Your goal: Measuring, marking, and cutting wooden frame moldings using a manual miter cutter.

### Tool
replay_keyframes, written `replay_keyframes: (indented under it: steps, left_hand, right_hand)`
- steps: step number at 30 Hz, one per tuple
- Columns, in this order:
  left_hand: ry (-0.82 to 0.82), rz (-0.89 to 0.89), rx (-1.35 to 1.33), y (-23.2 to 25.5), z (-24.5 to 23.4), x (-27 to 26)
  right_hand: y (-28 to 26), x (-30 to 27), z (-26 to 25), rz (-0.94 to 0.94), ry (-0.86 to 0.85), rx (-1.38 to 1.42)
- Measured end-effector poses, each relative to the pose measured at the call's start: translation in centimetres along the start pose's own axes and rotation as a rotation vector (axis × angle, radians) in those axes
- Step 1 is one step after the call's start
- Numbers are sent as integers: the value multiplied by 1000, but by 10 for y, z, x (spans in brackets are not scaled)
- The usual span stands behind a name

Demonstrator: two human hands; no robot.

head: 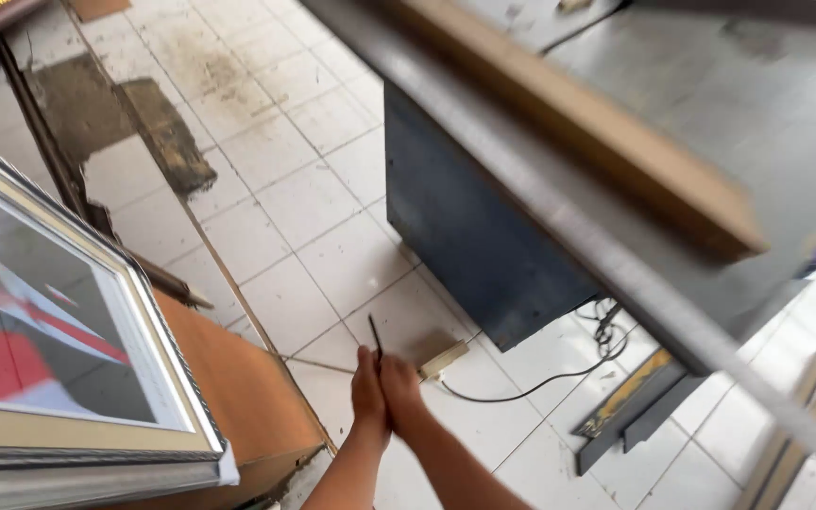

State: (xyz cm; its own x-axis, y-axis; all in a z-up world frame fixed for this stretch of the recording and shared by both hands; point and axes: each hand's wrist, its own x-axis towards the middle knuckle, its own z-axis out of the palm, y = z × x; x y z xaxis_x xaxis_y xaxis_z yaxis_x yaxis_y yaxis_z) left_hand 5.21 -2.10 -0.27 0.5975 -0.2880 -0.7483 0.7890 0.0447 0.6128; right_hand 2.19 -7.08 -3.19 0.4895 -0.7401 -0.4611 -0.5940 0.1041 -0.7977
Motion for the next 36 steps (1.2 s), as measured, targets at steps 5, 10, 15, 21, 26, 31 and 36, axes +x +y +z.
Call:
replay_keyframes:
  steps: [5,10,15,21,26,31,36]
  left_hand:
    - [211,32,241,102,40,-138]
    - [216,-91,-106,159,112,-313]
    - [-308,-76,74,263,214,-430]
    - [-427,309,570,277,307,-361]
    - [-411,785,1569,285,329,-281]
    - [-455,1185,2118,295,361,-215]
    - [-599,1111,2696,322,398,-197]
  right_hand:
    - [-168,-191,-83,-522,396,-177]
    - [-255,-208,-241,67,-25,203]
    - [-373,-192,-394,-29,187,-143]
    - [-414,-150,-492,90,261,-480]
    - [-374,-87,-512,134,191,-569]
    - [-314,-16,-504,109,130,-785]
    - [-328,-47,-494,-280,25,-970]
